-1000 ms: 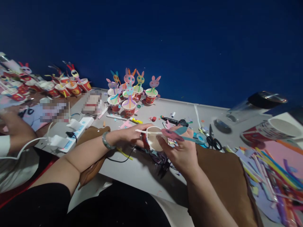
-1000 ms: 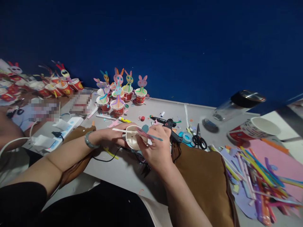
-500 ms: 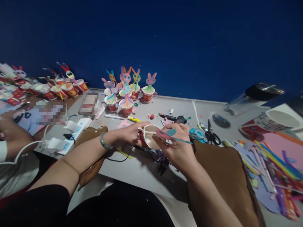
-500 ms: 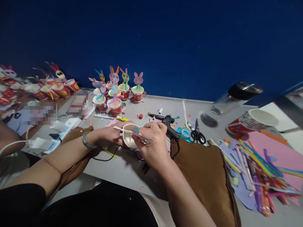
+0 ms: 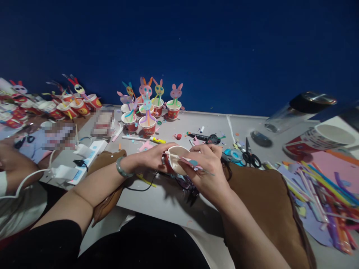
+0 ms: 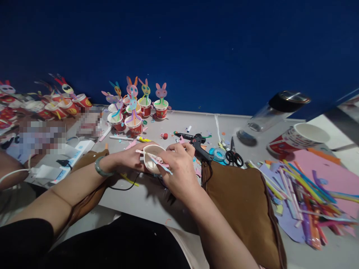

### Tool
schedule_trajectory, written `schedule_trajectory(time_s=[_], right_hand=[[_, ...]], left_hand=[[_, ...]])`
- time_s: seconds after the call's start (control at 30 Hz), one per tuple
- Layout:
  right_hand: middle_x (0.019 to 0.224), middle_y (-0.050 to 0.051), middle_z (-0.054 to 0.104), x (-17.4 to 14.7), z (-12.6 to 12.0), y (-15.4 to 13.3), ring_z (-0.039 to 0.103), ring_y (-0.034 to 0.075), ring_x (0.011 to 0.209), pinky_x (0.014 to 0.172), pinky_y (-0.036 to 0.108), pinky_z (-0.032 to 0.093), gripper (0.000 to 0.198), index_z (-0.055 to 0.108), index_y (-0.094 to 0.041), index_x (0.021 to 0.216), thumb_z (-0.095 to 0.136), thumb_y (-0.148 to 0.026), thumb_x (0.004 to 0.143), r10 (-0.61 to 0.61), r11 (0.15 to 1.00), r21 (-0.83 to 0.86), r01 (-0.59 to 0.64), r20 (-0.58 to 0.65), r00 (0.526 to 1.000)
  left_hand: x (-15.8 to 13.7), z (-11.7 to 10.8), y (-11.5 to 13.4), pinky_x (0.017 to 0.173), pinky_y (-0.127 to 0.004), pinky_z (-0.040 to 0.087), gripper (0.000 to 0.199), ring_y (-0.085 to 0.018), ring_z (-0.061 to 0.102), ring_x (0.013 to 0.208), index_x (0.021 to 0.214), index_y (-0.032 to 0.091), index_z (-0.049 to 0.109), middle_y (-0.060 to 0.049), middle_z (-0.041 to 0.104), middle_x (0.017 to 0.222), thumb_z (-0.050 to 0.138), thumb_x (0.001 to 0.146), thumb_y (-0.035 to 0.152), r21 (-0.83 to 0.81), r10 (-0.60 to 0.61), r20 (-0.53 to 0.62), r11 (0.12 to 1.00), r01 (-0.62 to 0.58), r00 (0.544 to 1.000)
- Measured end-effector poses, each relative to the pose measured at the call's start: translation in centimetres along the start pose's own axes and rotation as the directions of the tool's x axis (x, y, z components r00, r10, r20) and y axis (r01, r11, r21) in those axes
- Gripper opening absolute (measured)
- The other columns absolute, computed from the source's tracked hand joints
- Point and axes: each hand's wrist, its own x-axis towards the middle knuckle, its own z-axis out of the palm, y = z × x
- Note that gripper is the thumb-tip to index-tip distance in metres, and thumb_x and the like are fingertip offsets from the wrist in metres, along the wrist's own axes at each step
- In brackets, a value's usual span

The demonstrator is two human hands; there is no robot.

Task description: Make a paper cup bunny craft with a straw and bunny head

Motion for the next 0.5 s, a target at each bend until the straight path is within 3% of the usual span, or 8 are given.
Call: schedule_trajectory(time_s=[0.37, 0.5], right_hand=[[0.074, 0.004, 0.066, 0.06, -0.27, -0.07, 0.058, 0.02, 0.083, 0.085, 0.04, 0.031, 0.02, 0.07, -0.021, 0.073, 0.058, -0.017, 0.089, 0.063, 0.998, 0.011, -0.065, 0.091, 0.994], [0.073, 0.003, 0.066, 0.1, 0.0, 0.46, 0.058, 0.019, 0.079, 0.082, 0.038, 0.033, 0.02, 0.07, -0.021, 0.071, 0.06, -0.021, 0.088, 0.112, 0.993, 0.027, -0.116, 0.131, 0.985]], left_hand=[[0.13, 0.52, 0.03, 0.081, -0.033, 0.052, 0.054, -0.019, 0.063, 0.088, 0.115, 0.013, 0.059, -0.01, 0.064, 0.105, 0.078, 0.069, 0.034, -0.068, 0.041, -0.025, 0.997, -0.043, 0.999], [0.27, 0.62, 0.21, 0.085, -0.032, 0.051, 0.05, -0.021, 0.063, 0.096, 0.114, 0.014, 0.061, -0.011, 0.065, 0.109, 0.078, 0.07, 0.032, -0.092, 0.024, -0.045, 0.995, -0.028, 0.999]])
